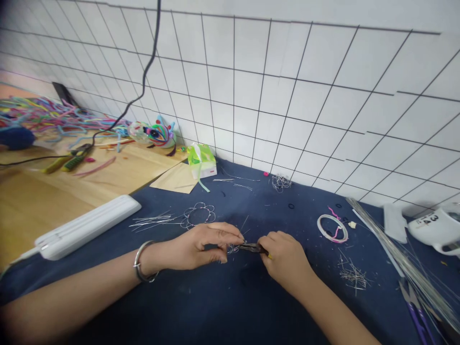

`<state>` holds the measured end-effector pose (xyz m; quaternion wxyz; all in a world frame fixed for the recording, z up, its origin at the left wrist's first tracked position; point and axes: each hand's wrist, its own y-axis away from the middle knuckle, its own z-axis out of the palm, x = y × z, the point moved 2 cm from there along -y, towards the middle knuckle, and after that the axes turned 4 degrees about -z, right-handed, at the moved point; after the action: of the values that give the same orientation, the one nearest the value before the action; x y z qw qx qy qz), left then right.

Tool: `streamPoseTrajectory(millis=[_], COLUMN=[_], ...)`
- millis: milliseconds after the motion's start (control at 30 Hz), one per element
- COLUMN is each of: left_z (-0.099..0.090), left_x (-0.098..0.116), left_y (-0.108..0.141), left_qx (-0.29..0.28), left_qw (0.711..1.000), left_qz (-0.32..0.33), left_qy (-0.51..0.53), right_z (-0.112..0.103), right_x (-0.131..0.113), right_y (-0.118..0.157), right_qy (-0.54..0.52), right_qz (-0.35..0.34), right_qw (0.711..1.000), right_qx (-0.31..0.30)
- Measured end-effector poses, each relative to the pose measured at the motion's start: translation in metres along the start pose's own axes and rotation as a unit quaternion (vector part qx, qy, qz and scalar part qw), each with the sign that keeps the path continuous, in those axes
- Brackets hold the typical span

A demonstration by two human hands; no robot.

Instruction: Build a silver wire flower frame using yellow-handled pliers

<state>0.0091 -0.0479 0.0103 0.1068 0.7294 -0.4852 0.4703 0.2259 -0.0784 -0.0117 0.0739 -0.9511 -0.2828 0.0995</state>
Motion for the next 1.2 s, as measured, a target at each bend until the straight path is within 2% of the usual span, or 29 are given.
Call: streamPoseTrajectory(millis=[333,700,1200], left_z=[0.004,0.004,0.009], left_x=[0.008,0.013,0.011], left_y=[0.003,0.007,0.008], left_qx=[-0.058,-0.092,-0.118], left_qw=[0.998,0.995,0.992], left_qz=[0.027,0.040,0.035], left_qy=[0.013,-0.022,-0.033], right_z=[-0.002,-0.002,-0.001], right_x=[-0.004,-0.003,-0.007], right_y=[0.000,0.000,0.001], right_qy=[-0.014,-0.076,-0.043], right_qz=[-0.056,-0.101,-0.107], right_qw=[0.997,0.985,0.988], right_qx=[-0.051,-0.116,-0.105])
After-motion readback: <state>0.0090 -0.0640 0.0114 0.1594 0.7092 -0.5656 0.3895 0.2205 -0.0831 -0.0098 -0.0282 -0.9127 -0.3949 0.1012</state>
